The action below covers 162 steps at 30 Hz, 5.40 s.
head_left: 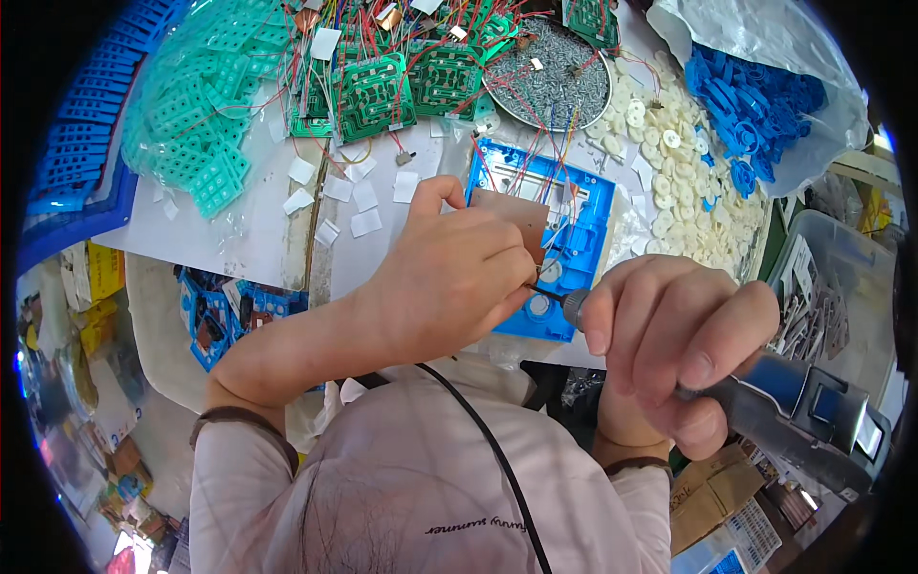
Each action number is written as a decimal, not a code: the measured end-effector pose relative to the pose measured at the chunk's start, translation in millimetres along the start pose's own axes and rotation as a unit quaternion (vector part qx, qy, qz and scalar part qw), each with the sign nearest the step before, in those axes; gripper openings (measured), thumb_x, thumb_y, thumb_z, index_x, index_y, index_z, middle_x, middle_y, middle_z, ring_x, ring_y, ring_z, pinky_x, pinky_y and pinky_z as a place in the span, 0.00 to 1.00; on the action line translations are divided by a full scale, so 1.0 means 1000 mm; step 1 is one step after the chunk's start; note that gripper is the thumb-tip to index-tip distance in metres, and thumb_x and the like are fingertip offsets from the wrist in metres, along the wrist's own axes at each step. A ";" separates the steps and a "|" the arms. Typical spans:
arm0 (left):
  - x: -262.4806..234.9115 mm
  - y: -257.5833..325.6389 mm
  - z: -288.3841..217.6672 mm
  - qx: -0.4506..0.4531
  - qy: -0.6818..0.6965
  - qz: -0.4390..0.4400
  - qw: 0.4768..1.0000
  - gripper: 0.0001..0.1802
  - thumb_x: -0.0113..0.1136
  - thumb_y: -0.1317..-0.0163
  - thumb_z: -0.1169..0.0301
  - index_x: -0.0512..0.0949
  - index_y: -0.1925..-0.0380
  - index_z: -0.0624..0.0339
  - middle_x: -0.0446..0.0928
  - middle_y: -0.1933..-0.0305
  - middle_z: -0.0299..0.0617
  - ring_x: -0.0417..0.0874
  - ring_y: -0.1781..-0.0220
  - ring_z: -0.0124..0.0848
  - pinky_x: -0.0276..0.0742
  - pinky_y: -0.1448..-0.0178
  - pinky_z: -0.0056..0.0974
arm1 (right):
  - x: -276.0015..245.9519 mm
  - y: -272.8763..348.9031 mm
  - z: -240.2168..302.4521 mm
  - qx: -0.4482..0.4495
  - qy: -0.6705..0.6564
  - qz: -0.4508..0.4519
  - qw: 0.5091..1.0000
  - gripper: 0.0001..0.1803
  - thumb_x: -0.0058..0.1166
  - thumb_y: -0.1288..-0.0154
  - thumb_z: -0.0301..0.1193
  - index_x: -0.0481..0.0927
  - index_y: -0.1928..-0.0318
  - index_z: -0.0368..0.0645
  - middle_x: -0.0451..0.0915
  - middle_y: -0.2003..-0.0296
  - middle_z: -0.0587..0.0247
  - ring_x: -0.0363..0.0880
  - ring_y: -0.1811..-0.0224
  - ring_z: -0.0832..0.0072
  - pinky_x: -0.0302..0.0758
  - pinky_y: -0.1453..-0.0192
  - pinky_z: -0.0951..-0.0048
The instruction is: Assembling electronic toy components by placing circuit boards and wiring into plastic housings and securing them with an electric screwdriver.
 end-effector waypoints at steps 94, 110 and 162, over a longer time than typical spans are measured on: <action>0.006 0.038 0.015 0.001 -0.074 0.081 0.994 0.07 0.68 0.36 0.68 0.77 0.65 0.54 0.82 0.38 0.35 0.80 0.33 0.29 0.57 0.36 0.56 | -0.027 0.050 -0.040 0.031 0.687 -0.088 0.720 0.14 0.66 0.48 0.19 0.83 0.59 0.41 0.79 0.63 0.58 0.75 0.64 0.60 0.72 0.57 0.60; 0.004 0.036 0.013 0.005 -0.076 0.071 0.995 0.08 0.68 0.37 0.69 0.76 0.68 0.54 0.83 0.38 0.35 0.81 0.33 0.29 0.57 0.37 0.56 | -0.026 0.068 -0.035 0.191 0.534 -0.054 0.822 0.09 0.63 0.45 0.21 0.84 0.61 0.41 0.81 0.70 0.60 0.78 0.68 0.61 0.73 0.63 0.61; -0.011 0.011 0.024 -0.222 0.352 0.058 0.907 0.04 0.64 0.33 0.78 0.77 0.64 0.63 0.85 0.56 0.45 0.85 0.55 0.27 0.80 0.49 0.35 | -0.016 -0.008 0.013 -0.026 0.075 -0.018 0.997 0.23 0.63 0.29 0.34 0.69 0.38 0.53 0.72 0.70 0.71 0.72 0.68 0.75 0.76 0.50 0.61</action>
Point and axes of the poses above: each hand's wrist, its own y-axis away from the middle knuckle, its own x-axis out of the palm, z = x × y, the point moved 6 cm from there along -y, towards the middle knuckle
